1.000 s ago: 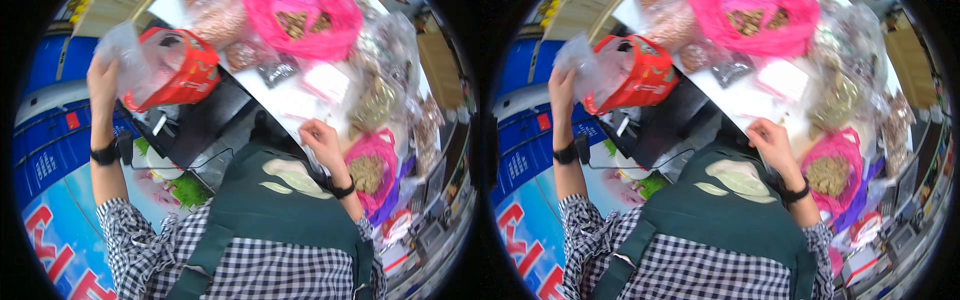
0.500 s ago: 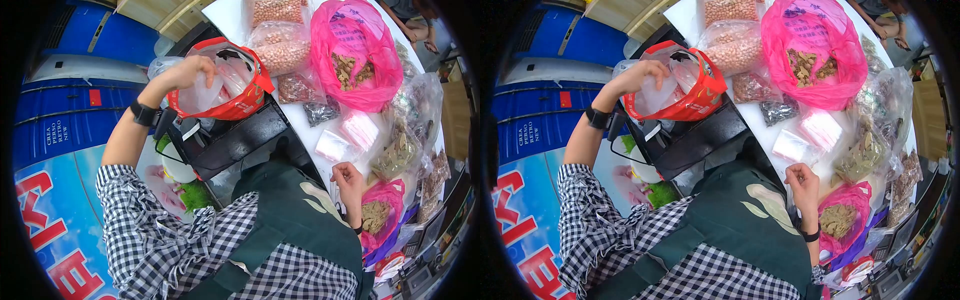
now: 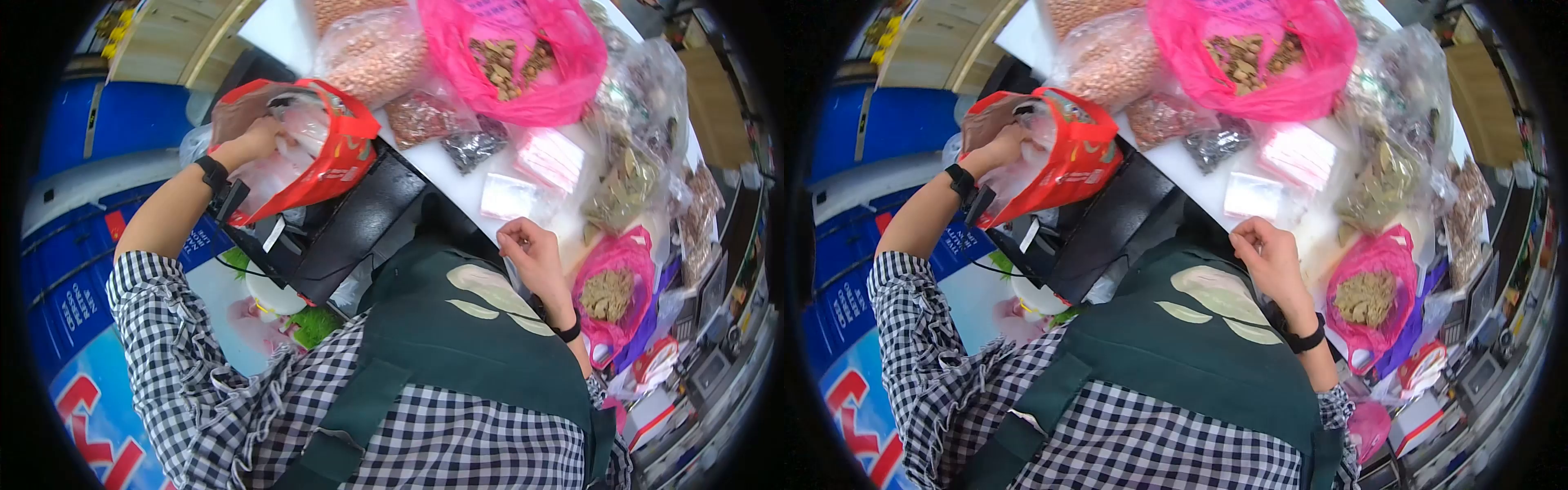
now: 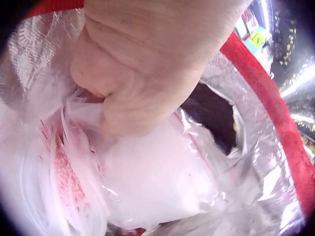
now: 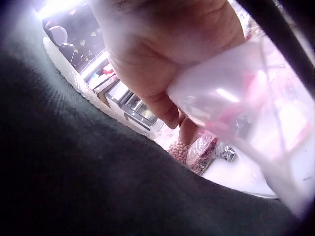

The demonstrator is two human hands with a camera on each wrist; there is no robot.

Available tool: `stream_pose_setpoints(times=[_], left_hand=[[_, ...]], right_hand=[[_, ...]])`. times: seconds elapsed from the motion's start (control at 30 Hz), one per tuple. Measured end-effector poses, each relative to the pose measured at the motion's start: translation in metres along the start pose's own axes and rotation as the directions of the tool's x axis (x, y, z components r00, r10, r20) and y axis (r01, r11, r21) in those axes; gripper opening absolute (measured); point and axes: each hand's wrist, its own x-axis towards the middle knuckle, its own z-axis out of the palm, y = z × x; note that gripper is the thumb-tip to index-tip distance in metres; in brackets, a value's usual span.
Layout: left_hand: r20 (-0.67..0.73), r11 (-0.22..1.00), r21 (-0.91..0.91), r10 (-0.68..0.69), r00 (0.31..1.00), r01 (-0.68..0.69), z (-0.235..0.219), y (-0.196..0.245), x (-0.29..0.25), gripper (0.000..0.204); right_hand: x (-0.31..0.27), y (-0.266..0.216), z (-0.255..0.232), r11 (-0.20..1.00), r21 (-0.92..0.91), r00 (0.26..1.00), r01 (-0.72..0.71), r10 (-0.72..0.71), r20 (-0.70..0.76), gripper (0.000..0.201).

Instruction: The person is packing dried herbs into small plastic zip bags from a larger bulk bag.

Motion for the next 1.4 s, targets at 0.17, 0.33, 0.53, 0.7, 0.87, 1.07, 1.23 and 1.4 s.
stream_pose_setpoints(times=[0.17, 0.33, 0.53, 0.7, 0.87, 1.07, 1.23, 1.4], left_hand=[[0.139, 0.801, -0.501, -0.300, 0.944, 0.328, 0.016, -0.013, 0.016, 0.023], [0.177, 0.955, 0.283, 0.042, 0.983, -0.092, 0.081, -0.111, 0.026, 0.021], [0.263, 0.886, 0.377, 0.179, 0.948, -0.272, -0.058, 0.010, -0.002, 0.024], [-0.096, 0.998, -0.009, 0.061, 0.993, -0.062, -0.117, 0.249, -0.029, 0.025], [-0.159, 0.752, -0.435, 0.477, 0.864, -0.495, -0.009, 0.459, 0.003, 0.068], [0.171, 0.545, -0.834, 0.396, 0.902, -0.081, 0.105, 0.612, 0.045, 0.040], [0.042, 0.551, -0.791, 0.484, 0.874, -0.267, 0.125, 0.644, 0.054, 0.018], [0.103, 0.664, -0.690, 0.484, 0.869, -0.288, 0.133, 0.669, 0.058, 0.018]], right_hand=[[-0.010, 0.001, -0.003, 0.999, -0.037, 0.998, -0.024, 0.022, -0.060, 0.011], [-0.028, 0.014, -0.009, 0.998, -0.018, 0.990, -0.061, 0.059, -0.131, 0.012], [-0.060, 0.033, -0.051, 0.966, 0.253, 0.932, 0.050, 0.045, -0.360, 0.018], [-0.079, 0.046, -0.093, 0.710, 0.618, 0.907, 0.338, -0.072, -0.415, 0.059], [-0.103, 0.045, -0.120, 0.665, 0.663, 0.937, 0.345, -0.201, -0.286, 0.079], [-0.167, 0.097, -0.164, 0.614, 0.668, 0.895, 0.421, -0.163, -0.414, 0.070], [-0.230, 0.166, -0.215, 0.514, 0.829, 0.974, 0.222, -0.151, -0.168, 0.035], [-0.256, 0.187, -0.223, 0.479, 0.854, 0.979, 0.201, -0.121, -0.163, 0.017]])
